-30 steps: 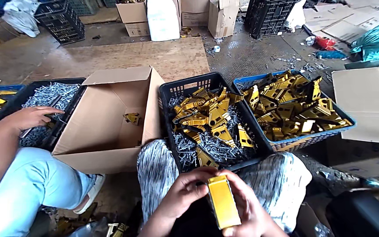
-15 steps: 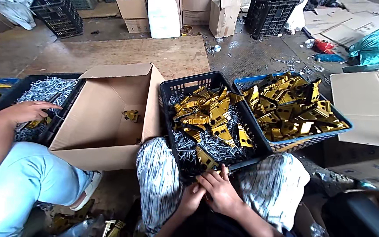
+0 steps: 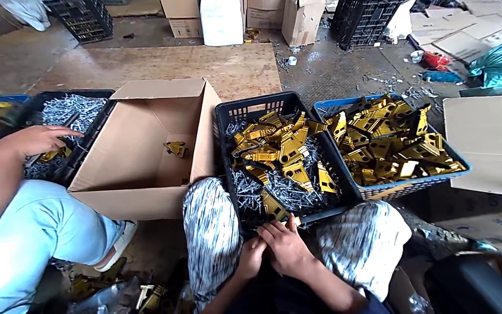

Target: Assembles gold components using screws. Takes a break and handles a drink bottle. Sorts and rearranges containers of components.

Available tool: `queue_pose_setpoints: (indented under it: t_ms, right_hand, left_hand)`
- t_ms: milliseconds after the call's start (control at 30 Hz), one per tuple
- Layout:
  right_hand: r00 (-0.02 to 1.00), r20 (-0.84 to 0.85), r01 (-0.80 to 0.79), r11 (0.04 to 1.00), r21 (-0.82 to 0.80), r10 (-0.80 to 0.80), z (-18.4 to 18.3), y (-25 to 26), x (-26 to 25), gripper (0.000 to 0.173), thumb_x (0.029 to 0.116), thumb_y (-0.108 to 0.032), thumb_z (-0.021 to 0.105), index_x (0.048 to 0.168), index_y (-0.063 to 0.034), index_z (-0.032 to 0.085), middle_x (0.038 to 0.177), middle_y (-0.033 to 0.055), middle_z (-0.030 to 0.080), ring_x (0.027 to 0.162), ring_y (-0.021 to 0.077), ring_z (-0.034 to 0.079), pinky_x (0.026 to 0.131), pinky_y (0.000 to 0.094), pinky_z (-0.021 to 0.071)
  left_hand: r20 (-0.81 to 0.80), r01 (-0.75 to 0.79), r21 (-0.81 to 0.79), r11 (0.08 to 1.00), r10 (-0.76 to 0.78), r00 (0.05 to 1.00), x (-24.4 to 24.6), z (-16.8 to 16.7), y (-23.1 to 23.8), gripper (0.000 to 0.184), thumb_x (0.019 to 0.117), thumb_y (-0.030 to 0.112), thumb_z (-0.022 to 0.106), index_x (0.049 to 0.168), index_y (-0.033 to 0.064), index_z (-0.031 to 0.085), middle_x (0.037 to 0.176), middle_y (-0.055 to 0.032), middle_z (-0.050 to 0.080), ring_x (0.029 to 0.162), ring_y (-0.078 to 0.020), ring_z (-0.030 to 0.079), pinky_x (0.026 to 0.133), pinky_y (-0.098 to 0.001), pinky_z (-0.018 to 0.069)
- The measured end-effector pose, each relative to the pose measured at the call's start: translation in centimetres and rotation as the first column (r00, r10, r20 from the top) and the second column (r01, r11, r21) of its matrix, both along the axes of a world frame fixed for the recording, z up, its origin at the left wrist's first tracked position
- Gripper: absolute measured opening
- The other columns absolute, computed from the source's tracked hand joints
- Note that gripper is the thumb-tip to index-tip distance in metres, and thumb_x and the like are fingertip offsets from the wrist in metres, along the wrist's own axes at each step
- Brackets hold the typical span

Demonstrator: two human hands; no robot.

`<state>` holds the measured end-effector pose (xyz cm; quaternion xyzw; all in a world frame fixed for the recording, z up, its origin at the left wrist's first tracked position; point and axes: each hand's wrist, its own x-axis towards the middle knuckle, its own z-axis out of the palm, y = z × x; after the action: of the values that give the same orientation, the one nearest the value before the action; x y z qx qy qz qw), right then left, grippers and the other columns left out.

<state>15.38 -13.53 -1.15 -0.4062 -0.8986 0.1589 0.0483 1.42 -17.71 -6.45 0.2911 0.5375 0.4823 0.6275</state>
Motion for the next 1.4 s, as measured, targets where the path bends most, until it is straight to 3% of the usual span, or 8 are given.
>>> queue_pose_setpoints:
  t_ms: [500, 733, 867, 1000, 1100, 1200, 1300, 1400]
  right_hand:
    - [0.992, 0.123, 0.069, 0.964, -0.256, -0.038, 1.9, 1.5, -1.2, 0.086, 0.0627, -0.008, 0.087, 0.143, -0.0130, 0.056, 0.135, 0.0131, 0.063, 0.134, 0.0405, 0.052, 0.109, 0.0828, 0.0191]
    - [0.998, -0.057, -0.031, 0.887, -0.461, 0.005, 2.4, 3.3, 2.0, 0.112, 0.0662, -0.046, 0.093, 0.160, -0.0256, 0.036, 0.149, 0.0041, 0.057, 0.141, 0.0328, 0.047, 0.116, 0.0722, 0.0232]
    - [0.918, -0.389, -0.155, 0.829, -0.537, -0.080, 2.7, 4.4, 4.5, 0.085, 0.0786, -0.047, 0.086, 0.148, -0.0085, 0.055, 0.136, 0.0139, 0.065, 0.120, 0.0269, 0.065, 0.106, 0.0484, 0.0507]
    - [0.944, -0.330, -0.243, 0.720, -0.650, 0.020, 4.6, 4.8, 4.8, 0.102, 0.0744, -0.039, 0.090, 0.158, -0.0107, 0.038, 0.137, 0.0159, 0.063, 0.122, 0.0265, 0.063, 0.106, 0.0496, 0.0496]
    - [0.975, -0.218, -0.115, 0.768, -0.631, -0.033, 4.3, 4.5, 4.2, 0.108, 0.0742, -0.047, 0.089, 0.160, -0.0134, 0.033, 0.134, 0.0198, 0.063, 0.121, 0.0315, 0.064, 0.105, 0.0548, 0.0493]
    - [0.994, -0.044, 0.074, 0.899, -0.432, -0.103, 2.8, 4.2, 3.4, 0.103, 0.0751, -0.056, 0.086, 0.159, -0.0227, 0.038, 0.143, 0.0213, 0.053, 0.126, 0.0378, 0.058, 0.102, 0.0596, 0.0472]
    - [0.993, -0.009, 0.109, 0.959, -0.262, -0.116, 0.6, 3.7, 2.2, 0.096, 0.0718, -0.052, 0.088, 0.154, -0.0298, 0.045, 0.142, 0.0162, 0.057, 0.129, 0.0373, 0.055, 0.101, 0.0614, 0.0440]
    - [0.991, 0.043, 0.133, 0.957, -0.259, -0.126, 0.3, 4.4, 0.9, 0.093, 0.0754, -0.047, 0.086, 0.156, -0.0246, 0.045, 0.147, 0.0129, 0.055, 0.134, 0.0346, 0.052, 0.105, 0.0604, 0.0409]
  left_hand:
    - [0.012, -0.042, -0.115, 0.992, 0.044, 0.999, 0.4, 0.5, 0.8, 0.031, 0.1051, 0.010, 0.045, 0.082, 0.0030, 0.065, 0.061, 0.0000, 0.060, 0.051, -0.0070, 0.056, 0.051, -0.0241, 0.0492]
    - [0.129, 0.103, -0.280, 0.954, -0.068, 0.989, -0.4, 2.8, 1.0, 0.027, 0.1047, 0.024, 0.058, 0.109, -0.0018, 0.065, 0.084, -0.0116, 0.071, 0.070, -0.0179, 0.070, 0.062, -0.0331, 0.0591]
    - [-0.114, 0.312, 0.232, 0.921, -0.292, 0.949, -2.0, 2.7, -0.1, 0.042, 0.0926, 0.011, 0.073, 0.130, -0.0038, 0.060, 0.110, -0.0102, 0.073, 0.095, -0.0156, 0.072, 0.085, -0.0329, 0.0612]
    - [-0.622, 0.618, 0.593, 0.517, -0.194, 0.759, -3.5, 4.3, 1.7, 0.036, 0.0856, 0.016, 0.080, 0.119, 0.0044, 0.072, 0.125, -0.0110, 0.067, 0.121, -0.0154, 0.062, 0.106, -0.0325, 0.0521]
    - [-0.779, 0.702, 0.511, 0.496, -0.079, 0.623, -4.5, 5.1, 2.7, 0.040, 0.0821, 0.038, 0.082, 0.119, 0.0249, 0.075, 0.140, -0.0101, 0.058, 0.139, -0.0254, 0.046, 0.116, -0.0458, 0.0404]
    - [-0.708, 0.662, 0.343, 0.666, -0.280, 0.649, -5.9, 5.3, 3.8, 0.108, 0.0686, 0.072, 0.078, 0.151, 0.0095, 0.048, 0.161, -0.0200, 0.034, 0.150, -0.0345, 0.030, 0.119, -0.0548, 0.0332]
    - [-0.711, 0.540, 0.121, 0.833, -0.307, 0.632, -4.3, 4.7, 4.9, 0.078, 0.1009, 0.055, 0.046, 0.158, 0.0035, 0.034, 0.154, -0.0187, 0.046, 0.143, -0.0277, 0.045, 0.118, -0.0470, 0.0373]
    - [-0.781, 0.468, -0.219, 0.856, -0.441, 0.442, -1.5, 6.1, 6.1, 0.064, 0.1089, 0.050, 0.026, 0.158, 0.0083, 0.033, 0.138, -0.0192, 0.060, 0.129, -0.0319, 0.058, 0.109, -0.0535, 0.0431]
